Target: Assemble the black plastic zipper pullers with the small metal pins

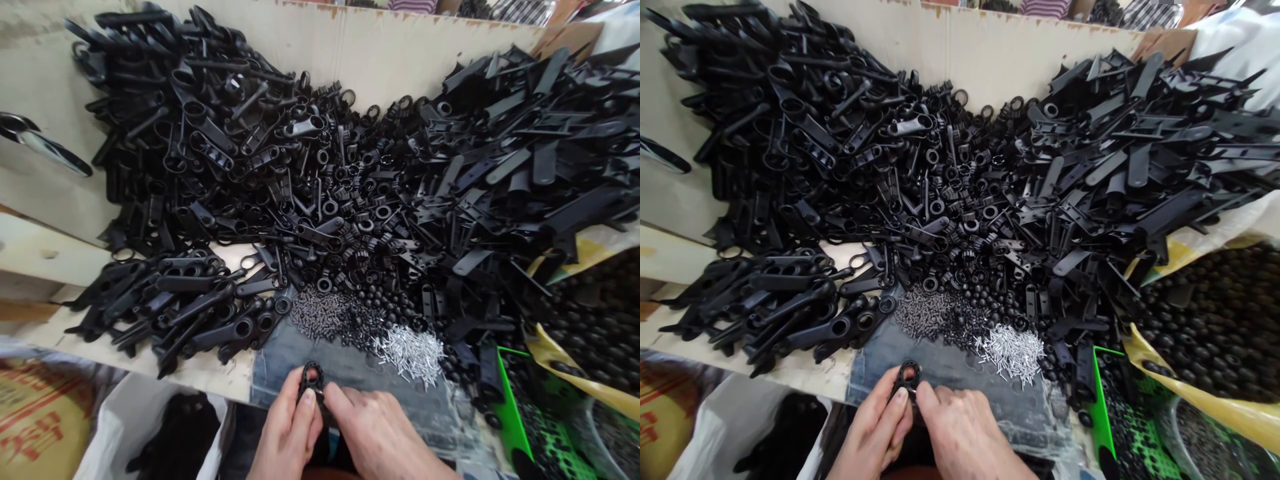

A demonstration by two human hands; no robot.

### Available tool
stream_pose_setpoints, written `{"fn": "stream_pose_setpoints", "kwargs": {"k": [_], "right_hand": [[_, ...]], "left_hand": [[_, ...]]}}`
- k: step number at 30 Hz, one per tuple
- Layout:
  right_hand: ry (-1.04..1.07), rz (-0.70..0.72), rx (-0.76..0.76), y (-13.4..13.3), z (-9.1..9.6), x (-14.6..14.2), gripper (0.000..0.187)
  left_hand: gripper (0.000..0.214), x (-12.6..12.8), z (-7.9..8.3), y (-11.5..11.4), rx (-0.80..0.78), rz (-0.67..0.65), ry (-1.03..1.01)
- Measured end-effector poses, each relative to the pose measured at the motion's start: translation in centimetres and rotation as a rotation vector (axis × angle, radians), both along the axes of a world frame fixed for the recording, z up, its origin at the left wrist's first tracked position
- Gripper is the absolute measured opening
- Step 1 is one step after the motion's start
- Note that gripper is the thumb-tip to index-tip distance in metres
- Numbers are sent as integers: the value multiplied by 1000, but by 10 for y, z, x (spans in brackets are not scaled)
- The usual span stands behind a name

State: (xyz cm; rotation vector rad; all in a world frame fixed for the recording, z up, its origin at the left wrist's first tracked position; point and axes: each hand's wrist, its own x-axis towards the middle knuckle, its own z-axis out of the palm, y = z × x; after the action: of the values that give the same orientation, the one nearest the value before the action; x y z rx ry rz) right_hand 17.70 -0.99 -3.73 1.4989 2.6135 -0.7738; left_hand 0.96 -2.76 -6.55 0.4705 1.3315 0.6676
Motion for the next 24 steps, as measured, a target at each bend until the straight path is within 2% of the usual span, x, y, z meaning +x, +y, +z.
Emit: {"fn": "stream_pose_setpoints", "kwargs": {"k": [4, 10, 18, 24], "right_hand": [[61, 15, -22, 1, 1, 4, 33], [-78, -19, 40, -2, 5, -3, 36], [-17, -201, 107, -7, 7, -24, 11], [83, -338, -14, -11, 23, -15, 18]], "left_hand": [[68, 1, 1, -3, -27, 46, 11], [63, 6, 2, -5, -53, 188, 58], [46, 3, -5, 4, 142, 102, 142], [40, 4, 6, 9, 377, -67, 225]]}}
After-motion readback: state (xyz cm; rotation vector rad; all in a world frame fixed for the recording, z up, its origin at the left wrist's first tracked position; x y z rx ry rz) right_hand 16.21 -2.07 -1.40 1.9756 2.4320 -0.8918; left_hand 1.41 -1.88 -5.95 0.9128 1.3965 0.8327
